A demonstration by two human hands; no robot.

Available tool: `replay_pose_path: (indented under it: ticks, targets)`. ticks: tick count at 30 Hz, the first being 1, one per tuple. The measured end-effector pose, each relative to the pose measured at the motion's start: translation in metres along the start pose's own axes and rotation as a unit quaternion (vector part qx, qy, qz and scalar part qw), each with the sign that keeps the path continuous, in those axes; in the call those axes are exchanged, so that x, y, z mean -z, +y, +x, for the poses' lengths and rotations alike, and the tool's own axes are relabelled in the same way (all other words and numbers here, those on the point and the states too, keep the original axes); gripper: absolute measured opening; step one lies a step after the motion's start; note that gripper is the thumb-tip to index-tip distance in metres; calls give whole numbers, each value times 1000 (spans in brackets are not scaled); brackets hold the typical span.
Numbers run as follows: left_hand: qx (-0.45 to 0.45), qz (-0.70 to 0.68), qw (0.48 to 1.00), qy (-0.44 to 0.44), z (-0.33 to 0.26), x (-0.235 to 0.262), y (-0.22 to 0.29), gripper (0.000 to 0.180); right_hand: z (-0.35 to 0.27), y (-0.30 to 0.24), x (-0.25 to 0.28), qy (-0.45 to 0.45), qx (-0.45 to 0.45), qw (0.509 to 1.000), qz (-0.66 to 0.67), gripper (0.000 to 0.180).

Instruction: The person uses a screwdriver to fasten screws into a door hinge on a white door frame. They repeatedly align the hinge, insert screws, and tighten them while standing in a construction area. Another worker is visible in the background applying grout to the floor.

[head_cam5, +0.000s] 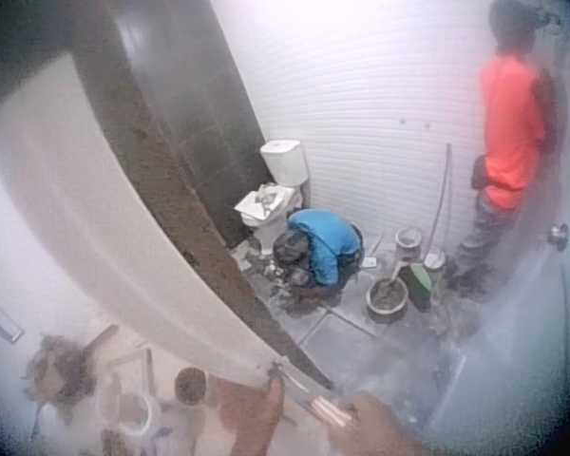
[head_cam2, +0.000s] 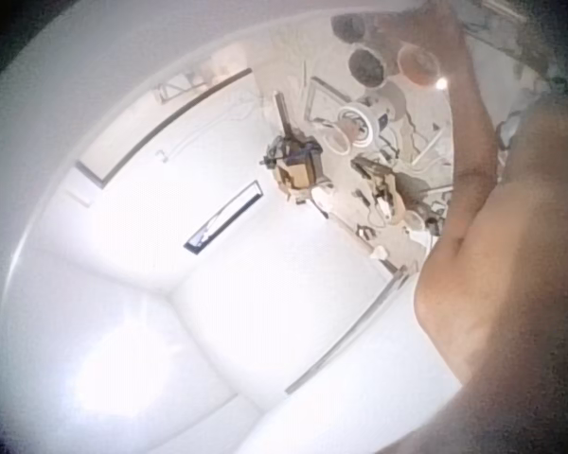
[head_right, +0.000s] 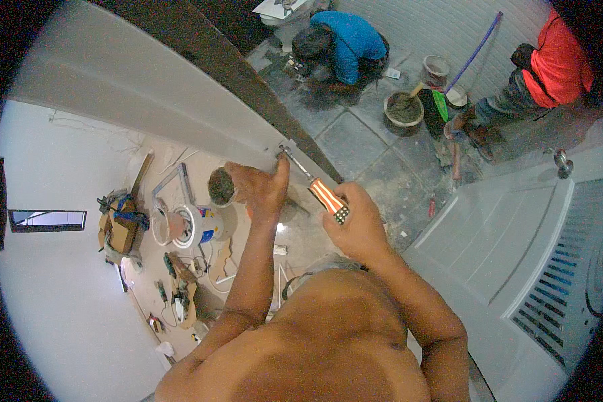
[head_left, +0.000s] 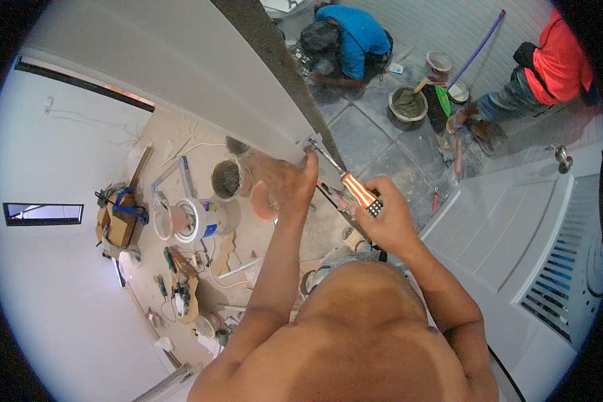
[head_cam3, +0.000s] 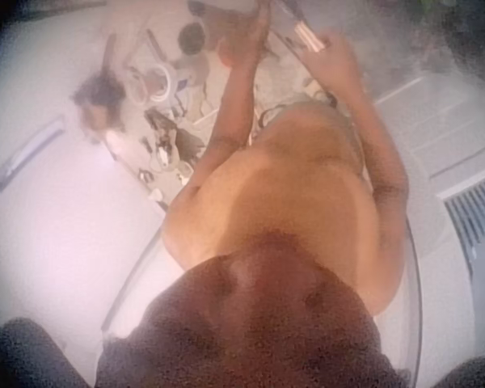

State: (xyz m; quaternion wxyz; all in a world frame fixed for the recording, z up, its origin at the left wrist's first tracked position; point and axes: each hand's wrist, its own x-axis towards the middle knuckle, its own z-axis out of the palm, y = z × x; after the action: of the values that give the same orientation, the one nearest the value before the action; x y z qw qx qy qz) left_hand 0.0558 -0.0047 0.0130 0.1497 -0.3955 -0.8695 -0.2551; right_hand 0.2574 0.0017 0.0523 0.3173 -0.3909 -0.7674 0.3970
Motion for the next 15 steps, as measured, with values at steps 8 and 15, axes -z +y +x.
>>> replay_pose_path:
  ticks: [8,15]
  targets:
    - [-51,-105,993,-5,5,2,-6,79,6,-3,1,-117,-254,945,170,28]
    - [30,-218,974,45,4,4,7,57,3,-5,-3,17,2,1000,-4,25]
